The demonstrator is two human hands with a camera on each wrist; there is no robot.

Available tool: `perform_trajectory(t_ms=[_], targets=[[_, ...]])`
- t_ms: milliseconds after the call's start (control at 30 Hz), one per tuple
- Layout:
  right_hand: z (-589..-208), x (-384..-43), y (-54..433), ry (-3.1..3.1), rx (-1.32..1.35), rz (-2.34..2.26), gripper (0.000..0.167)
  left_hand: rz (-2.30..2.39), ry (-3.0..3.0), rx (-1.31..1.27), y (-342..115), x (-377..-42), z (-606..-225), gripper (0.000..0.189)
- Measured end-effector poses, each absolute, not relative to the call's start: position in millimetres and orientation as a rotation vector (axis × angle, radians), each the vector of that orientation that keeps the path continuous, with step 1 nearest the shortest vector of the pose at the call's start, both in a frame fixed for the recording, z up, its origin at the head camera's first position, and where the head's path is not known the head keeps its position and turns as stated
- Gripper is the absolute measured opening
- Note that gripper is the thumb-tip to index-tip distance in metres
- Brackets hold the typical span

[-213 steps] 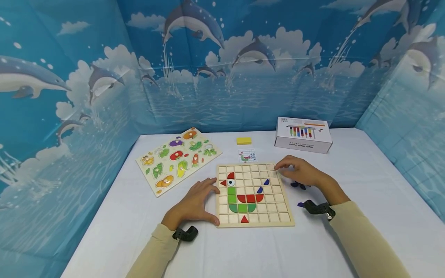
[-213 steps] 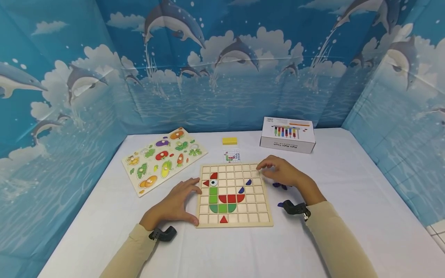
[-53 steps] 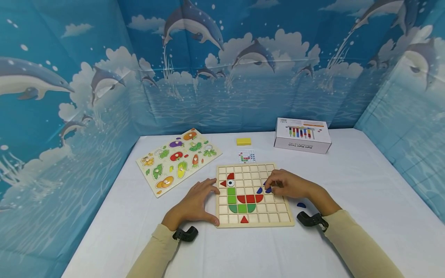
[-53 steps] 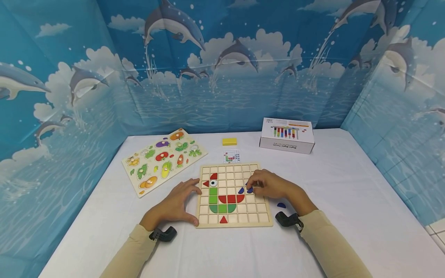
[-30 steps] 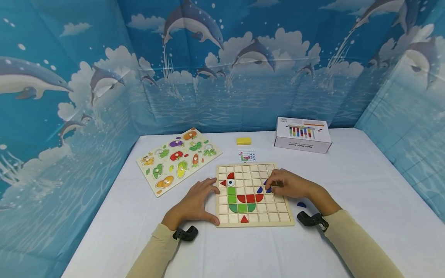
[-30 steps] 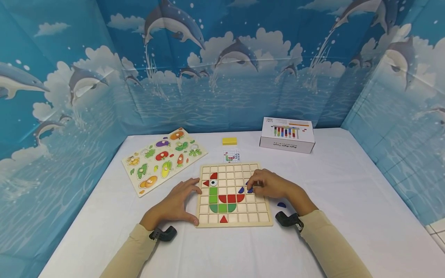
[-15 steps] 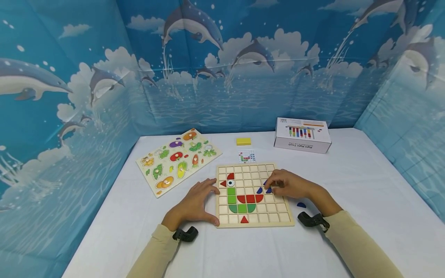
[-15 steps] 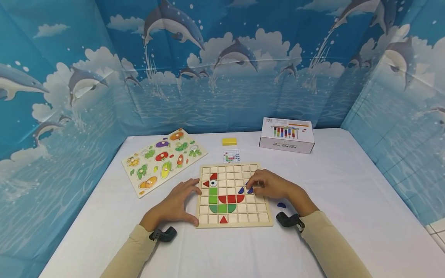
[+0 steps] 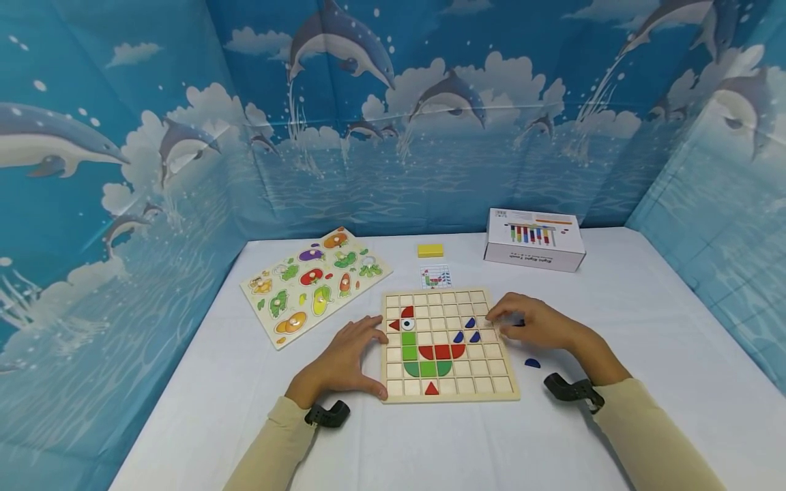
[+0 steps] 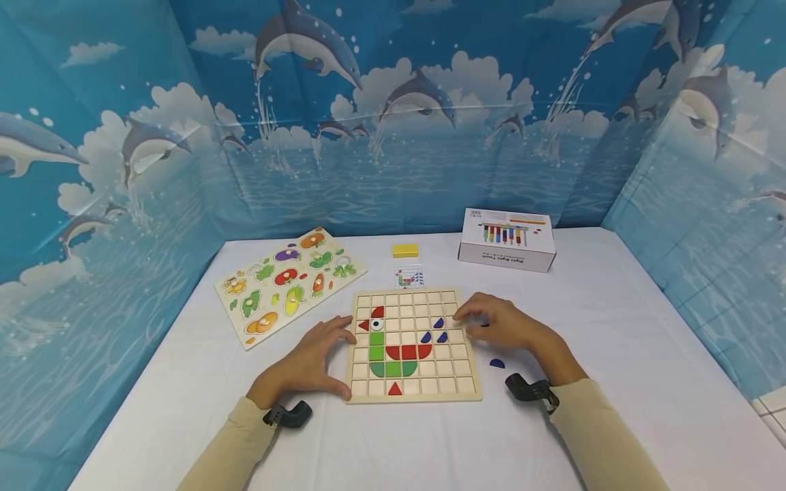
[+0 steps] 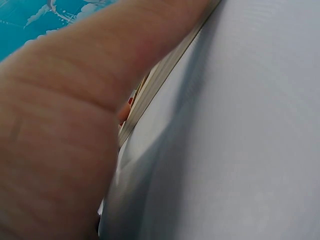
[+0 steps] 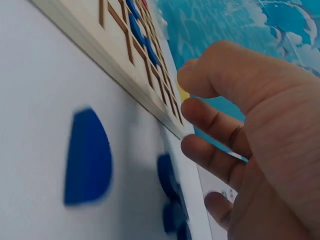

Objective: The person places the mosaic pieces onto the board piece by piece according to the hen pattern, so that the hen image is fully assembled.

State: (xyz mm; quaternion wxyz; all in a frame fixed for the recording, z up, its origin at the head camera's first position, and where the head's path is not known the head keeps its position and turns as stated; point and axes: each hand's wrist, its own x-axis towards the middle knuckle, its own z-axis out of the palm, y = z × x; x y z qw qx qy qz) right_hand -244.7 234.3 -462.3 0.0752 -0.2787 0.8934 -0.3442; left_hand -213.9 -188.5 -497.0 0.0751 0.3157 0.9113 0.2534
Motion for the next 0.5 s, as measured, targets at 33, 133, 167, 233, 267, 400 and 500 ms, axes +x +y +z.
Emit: perform_trajectory(t_ms=[33,133,167,233,267,400,500], targets=[[-461,-244,239,2.718,-0.815,-1.001,0.031,0.76,2.733,0.948,-188,-214,-497,0.091],[-459,-243,253,2.81,-0.709,-0.902,0.032,0.765,2.731,0.952,-188,-213,-496,0.09],[-459,-243,258,2.819,-0.675,-0.886,0.033,0.767,2.732,0.951,-188,-213,-497,0.09],[-459,-243,267,2.813,-0.608,-0.888,0.034,0.766,2.731,0.947,-188,-213,-497,0.09],[-459,-243,272,2.806,-0.573,-0.895,0.035,0.768,2.732,0.947,-188,-213,-497,0.09],[-461,-241,286,2.777,-0.476,-0.941,0.035,0.763,2.734,0.942,-188,-213,-498,0.09],[-464,-241,293,2.78,-0.444,-0.949,0.035,0.757,2.733,0.933,-188,-214,-497,0.09]])
